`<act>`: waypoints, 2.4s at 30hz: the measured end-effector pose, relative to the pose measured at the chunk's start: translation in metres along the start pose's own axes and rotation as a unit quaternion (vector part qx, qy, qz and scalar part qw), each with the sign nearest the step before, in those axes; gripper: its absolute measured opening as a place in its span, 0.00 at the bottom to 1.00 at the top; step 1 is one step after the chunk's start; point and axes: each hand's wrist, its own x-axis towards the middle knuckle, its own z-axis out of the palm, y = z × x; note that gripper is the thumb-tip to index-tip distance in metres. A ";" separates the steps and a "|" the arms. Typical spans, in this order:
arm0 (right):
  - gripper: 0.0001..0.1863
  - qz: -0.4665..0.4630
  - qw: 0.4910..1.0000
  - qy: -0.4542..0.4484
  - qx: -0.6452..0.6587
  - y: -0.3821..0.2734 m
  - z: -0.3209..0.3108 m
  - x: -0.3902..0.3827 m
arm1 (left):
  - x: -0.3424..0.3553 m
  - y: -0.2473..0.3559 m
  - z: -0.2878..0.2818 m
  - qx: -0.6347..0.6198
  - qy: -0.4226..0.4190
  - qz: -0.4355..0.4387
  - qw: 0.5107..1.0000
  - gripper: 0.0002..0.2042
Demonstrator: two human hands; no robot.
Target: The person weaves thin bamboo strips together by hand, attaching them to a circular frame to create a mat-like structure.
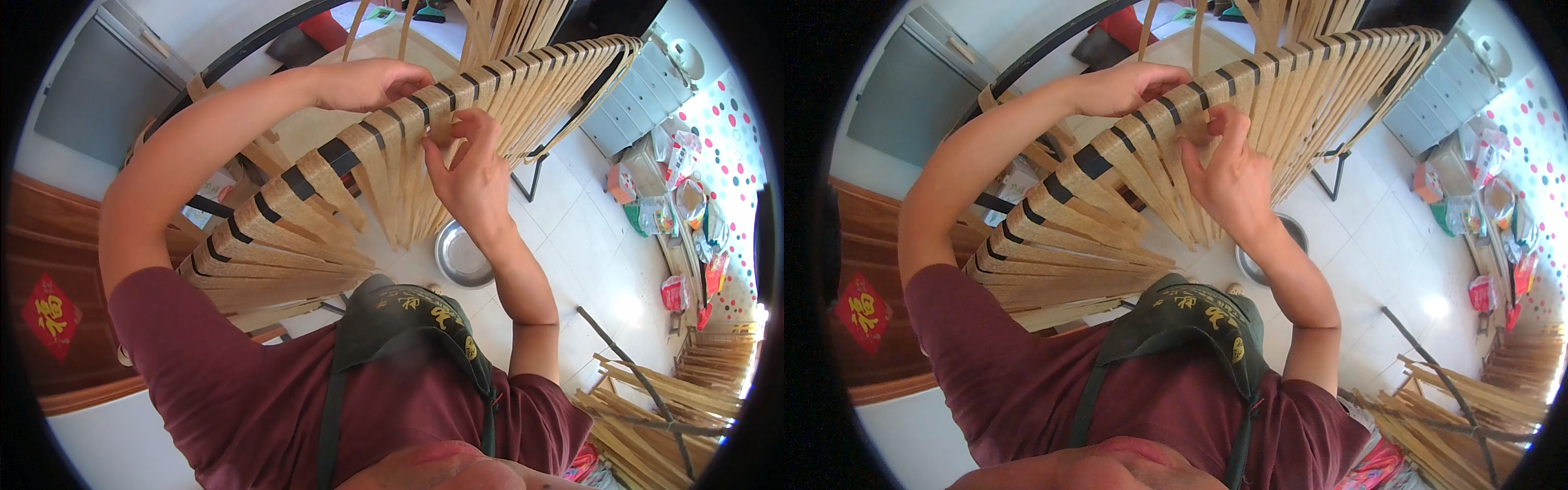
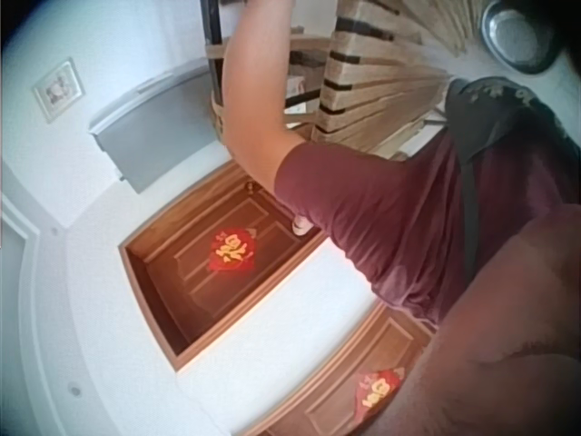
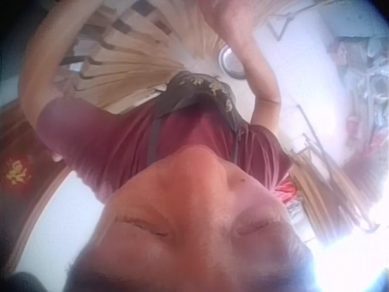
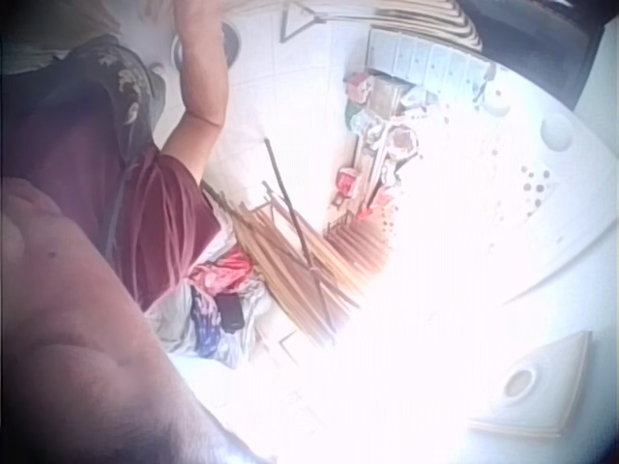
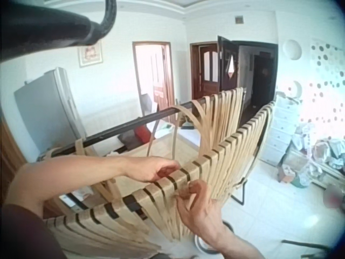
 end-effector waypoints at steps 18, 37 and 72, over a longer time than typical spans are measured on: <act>0.14 0.139 0.930 -0.166 0.298 0.001 -0.052 0.045 | -0.014 0.045 -0.035 0.109 0.010 0.079 0.991 0.11; 0.14 -0.021 0.999 0.026 -0.037 0.022 -0.032 0.017 | 0.014 0.006 -0.009 0.108 0.075 0.080 0.988 0.13; 0.13 0.199 0.933 -0.150 0.259 0.033 -0.055 0.036 | 0.036 0.019 -0.026 -0.018 -0.022 0.016 0.999 0.15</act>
